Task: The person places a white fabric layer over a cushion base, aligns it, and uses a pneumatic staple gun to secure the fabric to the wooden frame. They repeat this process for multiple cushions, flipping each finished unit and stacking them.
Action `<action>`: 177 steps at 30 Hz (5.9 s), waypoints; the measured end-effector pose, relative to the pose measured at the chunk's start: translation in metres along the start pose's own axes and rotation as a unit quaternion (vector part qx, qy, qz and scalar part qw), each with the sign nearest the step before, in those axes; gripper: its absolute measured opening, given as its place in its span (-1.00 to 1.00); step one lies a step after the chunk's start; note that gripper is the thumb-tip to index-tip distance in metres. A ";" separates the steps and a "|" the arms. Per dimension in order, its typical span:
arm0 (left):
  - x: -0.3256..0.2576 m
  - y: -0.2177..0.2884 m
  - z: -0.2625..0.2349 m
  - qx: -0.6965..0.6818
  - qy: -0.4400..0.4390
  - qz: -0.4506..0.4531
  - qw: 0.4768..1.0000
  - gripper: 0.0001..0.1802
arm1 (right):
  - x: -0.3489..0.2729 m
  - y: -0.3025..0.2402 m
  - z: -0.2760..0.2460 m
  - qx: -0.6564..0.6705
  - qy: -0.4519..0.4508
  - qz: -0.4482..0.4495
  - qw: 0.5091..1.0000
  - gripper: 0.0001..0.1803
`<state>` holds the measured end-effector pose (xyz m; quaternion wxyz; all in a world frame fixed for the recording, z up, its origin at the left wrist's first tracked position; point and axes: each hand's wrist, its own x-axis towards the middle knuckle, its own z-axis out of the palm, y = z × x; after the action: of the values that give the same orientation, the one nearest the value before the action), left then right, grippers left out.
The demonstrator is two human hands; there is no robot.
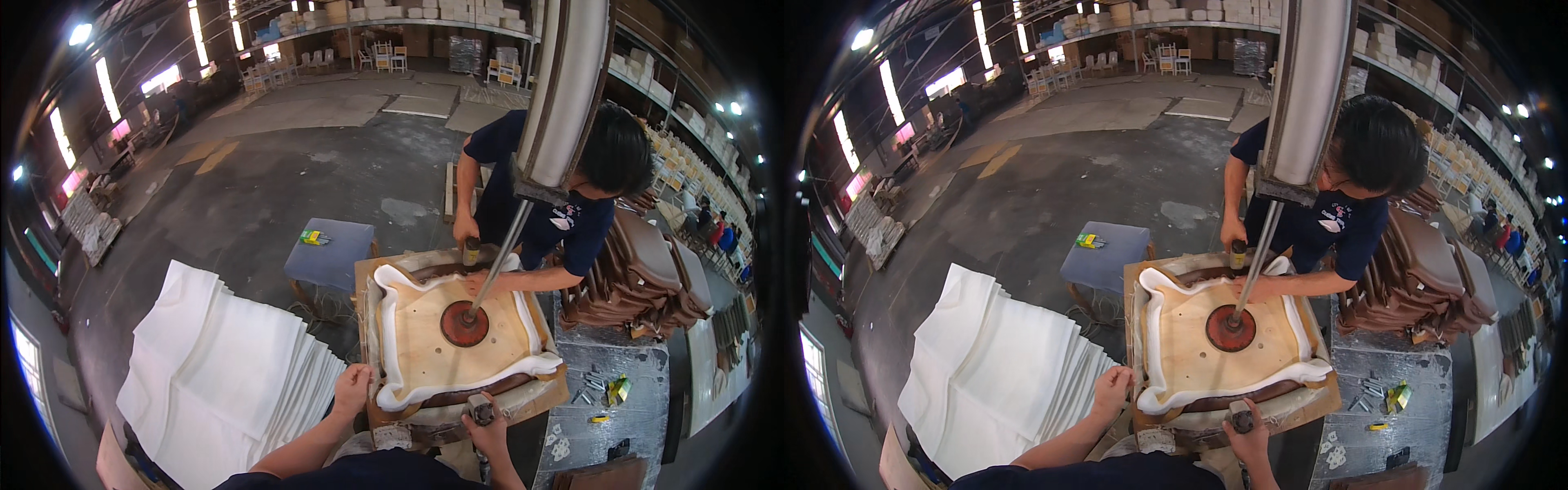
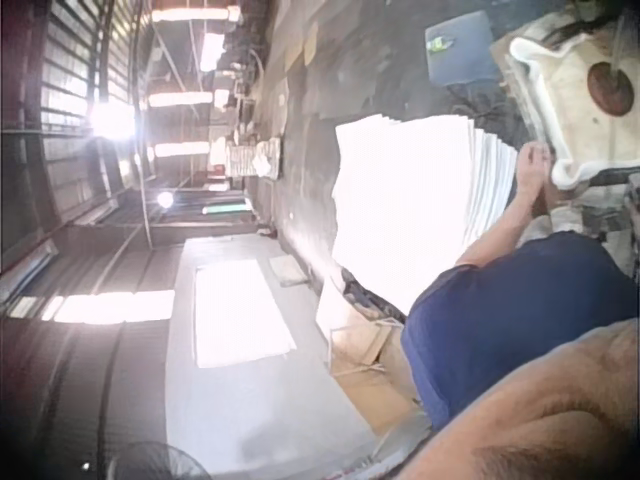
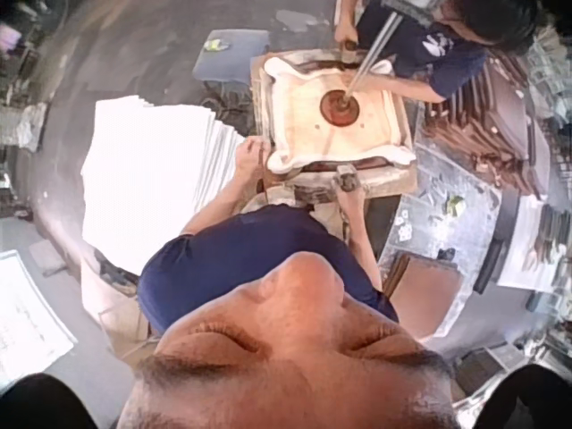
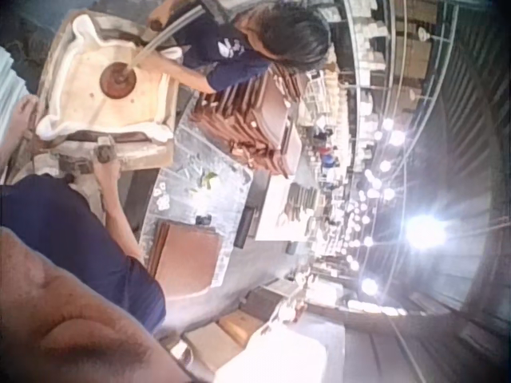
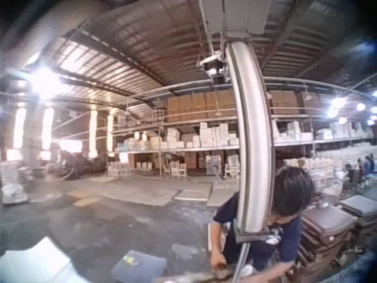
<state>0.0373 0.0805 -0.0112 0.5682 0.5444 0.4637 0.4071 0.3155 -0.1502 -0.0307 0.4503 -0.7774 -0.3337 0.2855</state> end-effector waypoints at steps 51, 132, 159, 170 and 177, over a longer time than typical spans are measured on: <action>0.022 0.005 0.046 0.313 -0.446 0.348 0.763 -0.67 | -0.119 -0.092 0.009 0.237 0.022 0.195 0.952 -0.19; -0.044 0.078 0.254 -0.121 -0.614 -0.338 0.703 -0.64 | 0.049 -0.022 -0.107 0.649 0.210 0.130 0.720 -0.12; -0.165 -0.100 0.374 0.073 -0.571 -0.667 0.472 -0.20 | 0.104 0.389 -0.324 -0.116 0.339 0.314 0.879 -0.60; -0.180 -0.174 0.349 0.081 -0.615 -0.630 0.467 -0.20 | 0.167 0.476 -0.326 -0.124 0.403 0.400 0.814 -0.56; -0.166 -0.126 0.390 0.079 -0.595 -0.622 0.502 -0.19 | 0.020 0.317 -0.296 0.220 0.391 0.263 0.854 -0.73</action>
<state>0.3710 -0.1839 -0.1317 0.7720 0.2720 0.2652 -0.5096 0.6312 -0.4036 -0.1878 0.6110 -0.7643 0.1588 0.1315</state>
